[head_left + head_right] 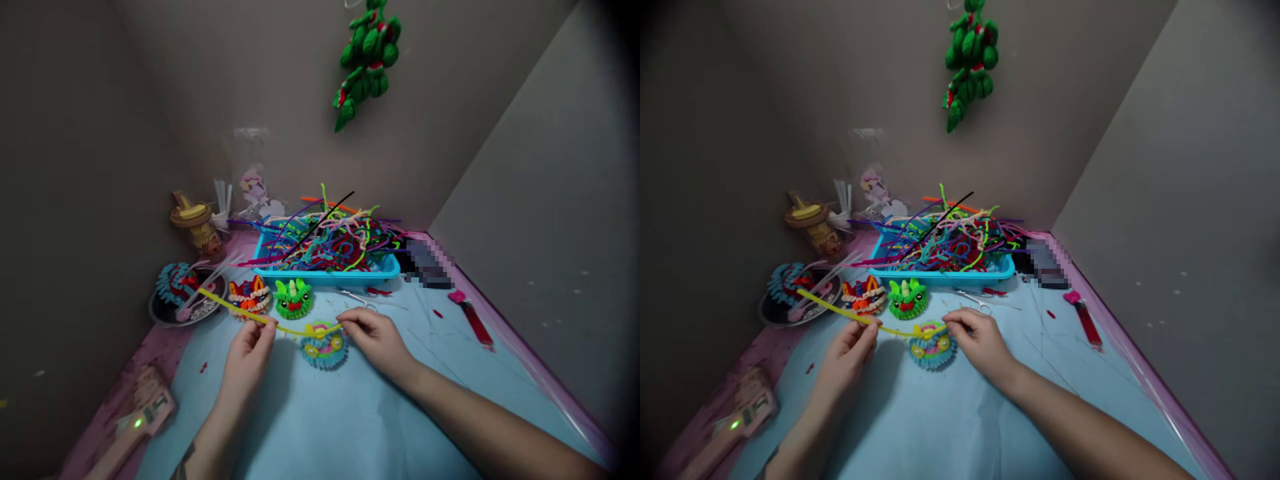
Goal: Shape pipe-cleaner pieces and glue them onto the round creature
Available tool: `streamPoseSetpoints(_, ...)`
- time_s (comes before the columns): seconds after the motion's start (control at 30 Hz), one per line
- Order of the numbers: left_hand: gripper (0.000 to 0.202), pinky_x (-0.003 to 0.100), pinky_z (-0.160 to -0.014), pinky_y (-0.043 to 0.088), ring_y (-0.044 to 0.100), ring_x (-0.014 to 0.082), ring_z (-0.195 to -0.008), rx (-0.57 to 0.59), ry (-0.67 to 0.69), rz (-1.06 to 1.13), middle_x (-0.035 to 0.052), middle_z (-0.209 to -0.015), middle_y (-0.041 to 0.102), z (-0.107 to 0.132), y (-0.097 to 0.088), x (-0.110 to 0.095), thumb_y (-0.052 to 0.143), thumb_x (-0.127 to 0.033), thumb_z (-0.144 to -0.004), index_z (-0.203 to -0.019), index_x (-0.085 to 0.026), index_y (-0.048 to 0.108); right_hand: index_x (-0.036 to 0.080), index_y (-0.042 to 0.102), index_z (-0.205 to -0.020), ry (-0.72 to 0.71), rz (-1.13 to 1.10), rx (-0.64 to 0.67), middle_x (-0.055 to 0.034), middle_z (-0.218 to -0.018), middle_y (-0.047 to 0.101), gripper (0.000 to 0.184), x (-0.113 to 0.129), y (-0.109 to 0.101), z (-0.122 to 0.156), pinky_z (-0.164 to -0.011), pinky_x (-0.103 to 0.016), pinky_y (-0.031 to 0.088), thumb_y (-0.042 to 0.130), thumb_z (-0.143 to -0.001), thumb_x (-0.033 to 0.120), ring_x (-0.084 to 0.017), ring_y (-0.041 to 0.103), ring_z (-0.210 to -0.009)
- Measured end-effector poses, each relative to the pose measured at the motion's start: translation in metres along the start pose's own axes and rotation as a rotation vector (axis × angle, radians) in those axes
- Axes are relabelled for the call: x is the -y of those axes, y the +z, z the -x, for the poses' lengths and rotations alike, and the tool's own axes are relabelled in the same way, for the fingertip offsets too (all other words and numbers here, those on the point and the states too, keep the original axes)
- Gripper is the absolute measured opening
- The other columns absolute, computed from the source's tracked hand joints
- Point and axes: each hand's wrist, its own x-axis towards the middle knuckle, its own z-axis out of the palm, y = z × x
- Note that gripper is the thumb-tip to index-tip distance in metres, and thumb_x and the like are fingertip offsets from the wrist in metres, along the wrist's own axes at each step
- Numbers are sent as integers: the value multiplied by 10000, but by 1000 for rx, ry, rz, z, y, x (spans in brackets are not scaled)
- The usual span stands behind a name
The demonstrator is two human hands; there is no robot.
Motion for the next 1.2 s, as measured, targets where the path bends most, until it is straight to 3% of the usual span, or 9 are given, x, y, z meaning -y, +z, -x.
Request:
streamPoseSetpoints(0.17,357,195,-484,340,425,88,-500,34,96,-58,-53,-564,477,8,2,-6,569,-471,-775,-924,-148,590,187,690,-838,-136,-47,-7,-41,-758,703,133,12,-6,4,-620,-239,530,560,-817,169,-145,660,-667)
streamPoseSetpoints(0.3,309,225,-546,395,501,122,-552,218,130,-116,-21,-574,537,23,14,-11,546,-423,-794,-893,-136,609,194,682,-909,-414,-52,115,-48,-786,714,180,31,-7,12,-686,-228,533,542,-834,108,-136,668,-743)
streamPoseSetpoints(0.4,270,222,-524,378,478,116,-531,304,117,-125,-26,-556,514,32,23,-11,550,-406,-790,-797,-140,592,191,665,-970,-512,-23,189,-53,-800,713,214,38,-2,18,-706,-230,530,508,-850,107,-134,662,-762)
streamPoseSetpoints(0.63,256,228,-612,386,484,116,-596,251,210,-54,-22,-597,530,43,22,-14,494,-395,-844,-726,-169,512,194,653,-873,-308,77,89,-34,-773,685,121,49,-2,24,-662,-234,493,541,-845,156,-140,636,-717)
streamPoseSetpoints(0.87,265,227,-615,399,487,123,-637,188,250,7,-9,-662,520,66,17,-18,500,-415,-842,-761,-164,534,185,587,-728,-330,163,216,-12,-671,614,105,57,5,37,-603,-228,427,550,-825,168,-132,564,-637)
streamPoseSetpoints(1.1,229,221,-604,415,509,131,-652,299,384,-297,17,-675,554,86,22,-24,478,-317,-858,-709,-163,559,192,544,-746,-395,120,311,-14,-695,601,120,59,16,51,-631,-232,420,484,-827,128,-138,560,-682)
streamPoseSetpoints(1.2,187,226,-642,436,568,149,-725,352,503,-506,45,-779,637,73,4,-37,478,-277,-850,-790,-181,626,188,538,-728,-365,103,299,-8,-672,586,125,59,15,53,-612,-228,422,479,-834,157,-134,553,-653)
